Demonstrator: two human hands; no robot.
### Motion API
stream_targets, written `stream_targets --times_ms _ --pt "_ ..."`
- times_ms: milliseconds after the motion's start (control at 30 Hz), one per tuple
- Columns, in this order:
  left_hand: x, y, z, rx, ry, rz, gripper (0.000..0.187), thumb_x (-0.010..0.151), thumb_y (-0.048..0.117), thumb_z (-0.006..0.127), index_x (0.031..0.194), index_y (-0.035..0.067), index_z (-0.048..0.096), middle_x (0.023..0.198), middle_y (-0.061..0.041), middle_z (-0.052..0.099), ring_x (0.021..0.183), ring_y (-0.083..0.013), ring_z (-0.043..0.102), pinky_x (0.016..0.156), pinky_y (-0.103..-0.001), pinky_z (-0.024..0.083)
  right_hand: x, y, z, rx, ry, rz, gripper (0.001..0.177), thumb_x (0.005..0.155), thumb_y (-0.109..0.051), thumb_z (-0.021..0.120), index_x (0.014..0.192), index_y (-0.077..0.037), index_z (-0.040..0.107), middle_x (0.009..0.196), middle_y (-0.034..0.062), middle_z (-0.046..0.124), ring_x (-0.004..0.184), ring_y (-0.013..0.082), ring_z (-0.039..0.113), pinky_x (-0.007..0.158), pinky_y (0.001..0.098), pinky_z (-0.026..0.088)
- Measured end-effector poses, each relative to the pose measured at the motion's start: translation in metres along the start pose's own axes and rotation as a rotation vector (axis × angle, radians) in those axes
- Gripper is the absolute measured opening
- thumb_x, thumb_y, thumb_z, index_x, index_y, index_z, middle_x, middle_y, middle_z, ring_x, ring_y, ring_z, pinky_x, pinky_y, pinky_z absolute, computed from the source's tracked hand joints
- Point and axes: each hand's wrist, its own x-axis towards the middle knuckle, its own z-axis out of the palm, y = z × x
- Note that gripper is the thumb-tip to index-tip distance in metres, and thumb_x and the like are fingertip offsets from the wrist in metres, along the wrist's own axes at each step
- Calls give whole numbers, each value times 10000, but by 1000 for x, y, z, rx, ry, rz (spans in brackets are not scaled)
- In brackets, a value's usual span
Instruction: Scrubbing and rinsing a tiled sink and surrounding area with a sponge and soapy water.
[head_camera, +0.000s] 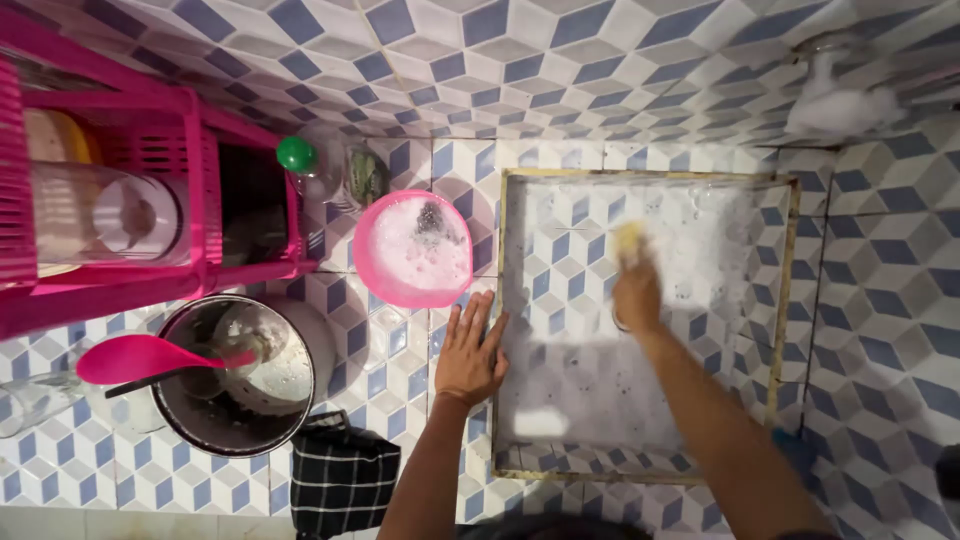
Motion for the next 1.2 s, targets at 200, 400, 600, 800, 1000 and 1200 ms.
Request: stream_targets --times_ms 200,400,600,800,1000,1200 --pt "0 2 0 42 -9 -13 624 861 258 565 1468 125 517 1679 -146 245 1561 -311 185 1268 -515 120 66 -64 -30 139 296 56 644 939 33 492 1577 -33 435 1663 317 243 1553 439 211 1265 421 231" --pt "-3 0 2 30 21 8 608 869 255 562 1462 124 531 1685 -149 246 1572 -307 184 1279 -513 125 -26 -77 -75 -11 -15 -486 486 983 -300 588 1427 -125 499 1672 159 246 1564 364 202 1295 498 156" --pt "-5 -2 9 33 68 30 632 860 258 564 1476 117 548 1681 -148 256 1572 -312 192 1280 -512 124 24 -88 -44 -57 326 -3 711 1016 -409 565 1544 23 363 1638 334 199 1490 516 145 1207 608 112" --pt "-4 0 8 23 43 18 626 856 279 566 1463 129 549 1673 -158 257 1561 -316 194 1268 -525 116 -72 -152 -12 -11 148 -319 556 908 -265 663 1417 -44 621 1681 233 315 1569 414 248 1292 479 213" --pt "-5 1 8 28 61 14 602 862 276 560 1448 137 562 1678 -145 266 1569 -303 208 1274 -522 126 -154 -90 -40 235 145 -702 525 896 -370 668 1374 -155 628 1580 184 370 1473 389 322 1202 551 227" --pt "-6 3 10 34 94 15 604 868 260 553 1460 140 562 1682 -138 285 1577 -291 222 1288 -515 135 -63 -145 -41 65 338 -66 675 990 -393 571 1550 -39 443 1625 289 230 1535 457 154 1217 642 169"
